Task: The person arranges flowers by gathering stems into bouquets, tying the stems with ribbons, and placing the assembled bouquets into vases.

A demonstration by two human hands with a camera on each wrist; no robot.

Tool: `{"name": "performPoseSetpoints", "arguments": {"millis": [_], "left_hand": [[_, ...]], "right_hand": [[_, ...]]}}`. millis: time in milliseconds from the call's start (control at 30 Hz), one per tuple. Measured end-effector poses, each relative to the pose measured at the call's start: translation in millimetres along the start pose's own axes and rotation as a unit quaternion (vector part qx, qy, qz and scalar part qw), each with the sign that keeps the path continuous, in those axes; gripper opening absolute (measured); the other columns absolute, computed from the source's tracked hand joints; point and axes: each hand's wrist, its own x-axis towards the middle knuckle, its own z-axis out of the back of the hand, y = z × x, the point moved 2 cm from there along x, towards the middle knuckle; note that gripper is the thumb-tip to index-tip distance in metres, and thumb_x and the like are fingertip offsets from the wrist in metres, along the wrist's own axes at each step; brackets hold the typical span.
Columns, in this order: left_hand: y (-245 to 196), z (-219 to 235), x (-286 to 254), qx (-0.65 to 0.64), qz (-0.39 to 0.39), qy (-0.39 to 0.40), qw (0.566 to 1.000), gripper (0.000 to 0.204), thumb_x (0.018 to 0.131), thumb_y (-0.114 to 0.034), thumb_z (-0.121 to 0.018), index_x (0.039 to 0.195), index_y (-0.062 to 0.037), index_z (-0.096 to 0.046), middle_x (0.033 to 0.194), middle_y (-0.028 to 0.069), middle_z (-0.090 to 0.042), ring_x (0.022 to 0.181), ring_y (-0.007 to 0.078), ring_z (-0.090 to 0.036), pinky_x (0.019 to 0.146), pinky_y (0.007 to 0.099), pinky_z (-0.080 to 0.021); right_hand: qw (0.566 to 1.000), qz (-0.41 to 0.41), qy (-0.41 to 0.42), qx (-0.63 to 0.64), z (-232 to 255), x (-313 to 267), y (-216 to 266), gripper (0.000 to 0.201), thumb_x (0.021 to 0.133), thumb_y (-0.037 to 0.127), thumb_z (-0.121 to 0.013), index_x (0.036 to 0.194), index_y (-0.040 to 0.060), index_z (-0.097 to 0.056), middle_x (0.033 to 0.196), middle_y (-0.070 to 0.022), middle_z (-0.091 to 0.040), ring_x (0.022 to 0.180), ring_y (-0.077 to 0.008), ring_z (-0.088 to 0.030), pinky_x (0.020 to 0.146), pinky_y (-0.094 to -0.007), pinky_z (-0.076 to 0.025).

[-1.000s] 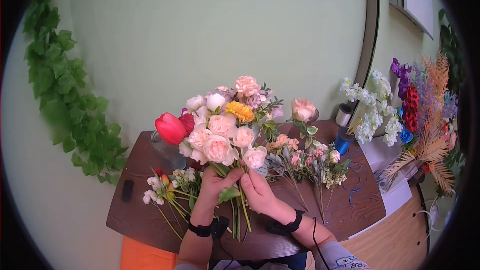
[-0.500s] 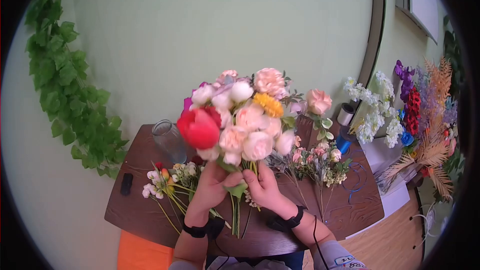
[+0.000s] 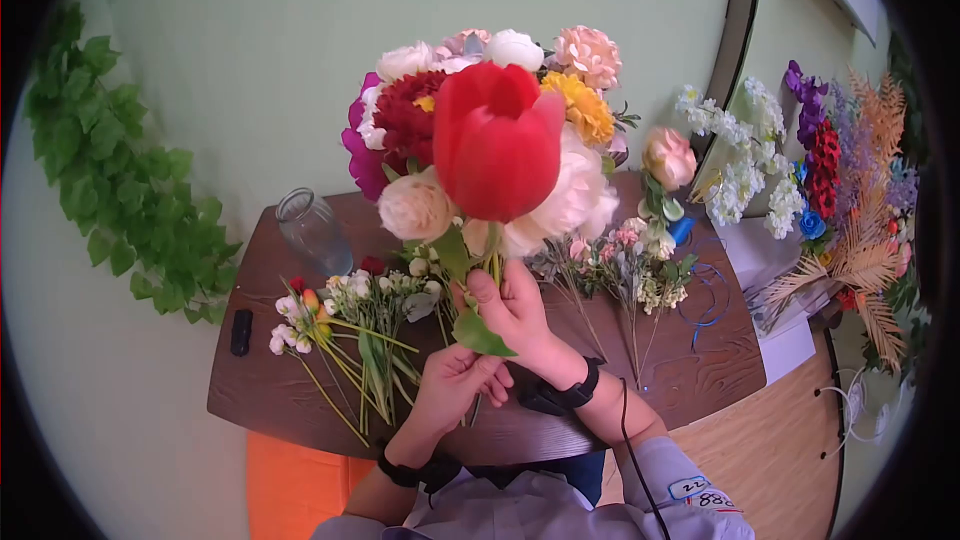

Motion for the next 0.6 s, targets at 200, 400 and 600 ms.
{"name": "performPoseSetpoints", "arguments": {"millis": [200,400,600], "left_hand": [[-13.3,13.7,2.1,0.060,-0.047,-0.061,0.995,0.010,0.099,-0.005,-0.056,0.102,0.0016,-0.062,0.078,0.0107,-0.068,0.058,0.0136,-0.064,0.051,0.0247,-0.053],[-35.8,14.5,-0.6,0.068,-0.099,-0.091,0.989,0.046,0.096,0.002,-0.056,0.139,0.0007,-0.040,0.079,0.0117,-0.068,0.060,0.0150,-0.064,0.053,0.0251,-0.052],[-32.2,18.6,1.7,0.023,-0.139,-0.029,0.990,0.070,0.097,-0.001,-0.059,0.153,-0.0009,-0.016,0.083,0.0146,-0.068,0.065,0.0177,-0.067,0.058,0.0271,-0.055]], "right_hand": [[0.997,0.013,0.014,-0.077,-4.2,-1.6,-2.8,0.030,0.105,0.023,-0.053,0.126,0.0027,-0.048,0.090,-0.0027,-0.060,0.068,-0.0060,-0.055,0.060,-0.0217,-0.049],[0.997,0.036,0.014,-0.065,-7.6,-0.2,-7.5,0.026,0.106,0.022,-0.051,0.123,0.0028,-0.049,0.078,0.0016,-0.054,0.058,-0.0042,-0.047,0.049,-0.0208,-0.042],[0.995,-0.084,0.046,0.011,-9.8,-4.0,2.3,0.022,0.107,0.024,-0.047,0.117,0.0043,-0.047,0.087,-0.0019,-0.058,0.068,-0.0056,-0.053,0.058,-0.0196,-0.044]]}}
